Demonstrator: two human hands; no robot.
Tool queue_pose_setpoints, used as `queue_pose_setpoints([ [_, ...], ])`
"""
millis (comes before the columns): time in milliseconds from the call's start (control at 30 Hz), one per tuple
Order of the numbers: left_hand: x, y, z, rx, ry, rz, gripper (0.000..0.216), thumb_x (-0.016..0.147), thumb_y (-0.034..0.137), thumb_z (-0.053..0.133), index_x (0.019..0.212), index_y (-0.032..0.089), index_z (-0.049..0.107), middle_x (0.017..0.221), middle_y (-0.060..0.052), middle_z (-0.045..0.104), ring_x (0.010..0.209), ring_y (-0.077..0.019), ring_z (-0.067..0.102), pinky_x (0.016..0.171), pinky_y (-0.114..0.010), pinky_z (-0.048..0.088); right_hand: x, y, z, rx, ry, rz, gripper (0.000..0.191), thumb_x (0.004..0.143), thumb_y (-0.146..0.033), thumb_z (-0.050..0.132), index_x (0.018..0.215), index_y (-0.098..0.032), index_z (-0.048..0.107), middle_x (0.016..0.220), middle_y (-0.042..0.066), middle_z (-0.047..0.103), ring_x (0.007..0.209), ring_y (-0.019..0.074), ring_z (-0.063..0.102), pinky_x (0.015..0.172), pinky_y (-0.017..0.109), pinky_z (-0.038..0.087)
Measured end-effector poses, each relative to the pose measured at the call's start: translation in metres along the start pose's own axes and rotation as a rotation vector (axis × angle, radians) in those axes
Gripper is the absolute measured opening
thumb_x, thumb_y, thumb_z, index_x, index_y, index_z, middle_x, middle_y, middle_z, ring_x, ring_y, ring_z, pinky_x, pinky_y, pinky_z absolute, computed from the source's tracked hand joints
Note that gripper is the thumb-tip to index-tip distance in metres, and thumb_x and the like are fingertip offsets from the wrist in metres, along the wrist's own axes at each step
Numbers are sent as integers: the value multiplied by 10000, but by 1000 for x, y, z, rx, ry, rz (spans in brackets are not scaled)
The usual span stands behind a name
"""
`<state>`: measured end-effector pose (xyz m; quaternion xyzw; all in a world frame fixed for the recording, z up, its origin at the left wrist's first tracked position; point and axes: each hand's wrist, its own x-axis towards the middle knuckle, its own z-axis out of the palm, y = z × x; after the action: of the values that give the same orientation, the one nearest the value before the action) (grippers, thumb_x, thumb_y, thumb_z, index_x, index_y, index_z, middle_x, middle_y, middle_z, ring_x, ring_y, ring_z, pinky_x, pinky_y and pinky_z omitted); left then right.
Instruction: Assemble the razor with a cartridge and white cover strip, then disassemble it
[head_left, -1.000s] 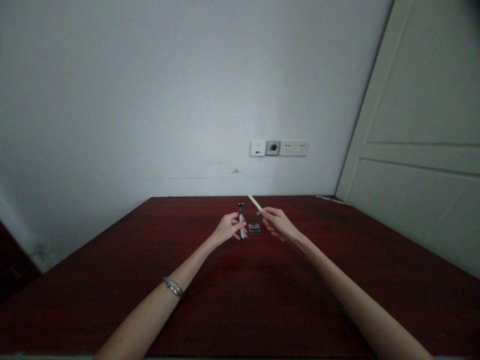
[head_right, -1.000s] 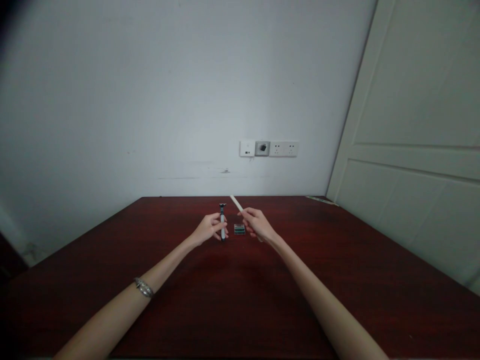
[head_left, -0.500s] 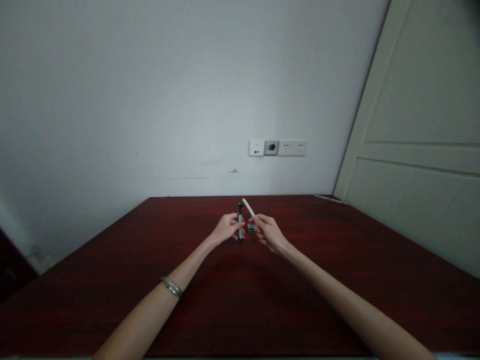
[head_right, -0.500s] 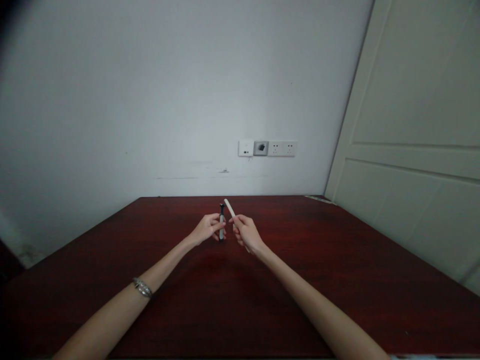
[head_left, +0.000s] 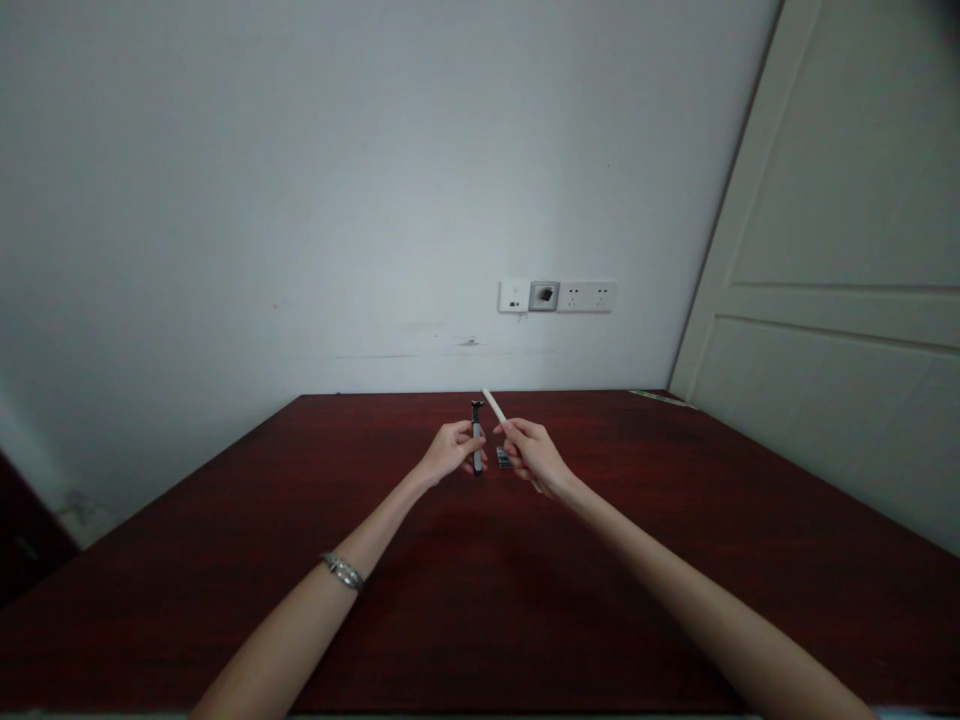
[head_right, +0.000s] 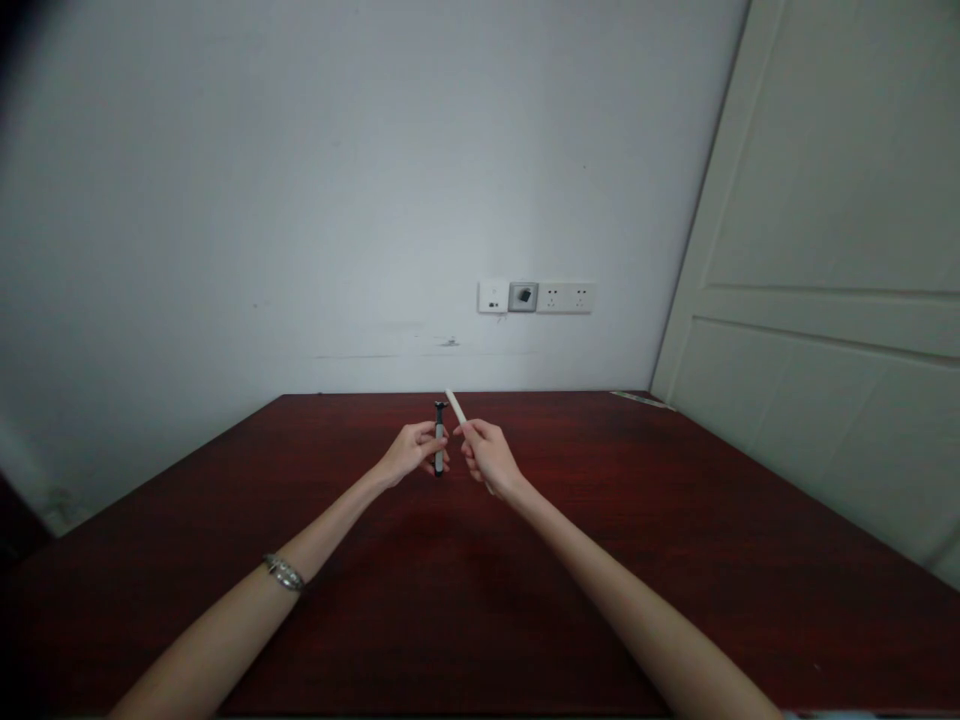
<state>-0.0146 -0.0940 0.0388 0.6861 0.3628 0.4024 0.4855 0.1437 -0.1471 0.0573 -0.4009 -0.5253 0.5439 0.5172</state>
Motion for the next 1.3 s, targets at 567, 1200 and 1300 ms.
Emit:
queue_pose_setpoints([
  [567, 4, -6, -5, 42, -10, 11, 275, 751, 348, 597, 881, 114, 531, 649, -58, 637, 519, -153, 629, 417, -204, 473, -2, 13, 5, -90, -55, -7, 344, 736, -502, 511, 847, -176, 529, 486, -96, 355, 315, 22, 228, 291, 152, 140],
  [1200, -3, 1, -3, -45, -21, -58, 287, 718, 379, 599, 840, 137, 504, 641, -59, 640, 546, -190, 651, 417, -217, 474, 38, -38, -51, -1093, 122, -359, 373, 750, -558, 517, 869, -280, 736, 704, 25, 687, 645, 182, 575, 526, 246, 308],
  [1300, -3, -1, -6, -46, -27, -42, 311, 710, 397, 611, 839, 134, 507, 648, -59, 637, 543, -179, 647, 428, -212, 478, 39, -42, -67, -1116, 110, -337, 401, 739, -574, 517, 860, -265, 741, 640, 13, 665, 624, 171, 565, 513, 237, 292],
])
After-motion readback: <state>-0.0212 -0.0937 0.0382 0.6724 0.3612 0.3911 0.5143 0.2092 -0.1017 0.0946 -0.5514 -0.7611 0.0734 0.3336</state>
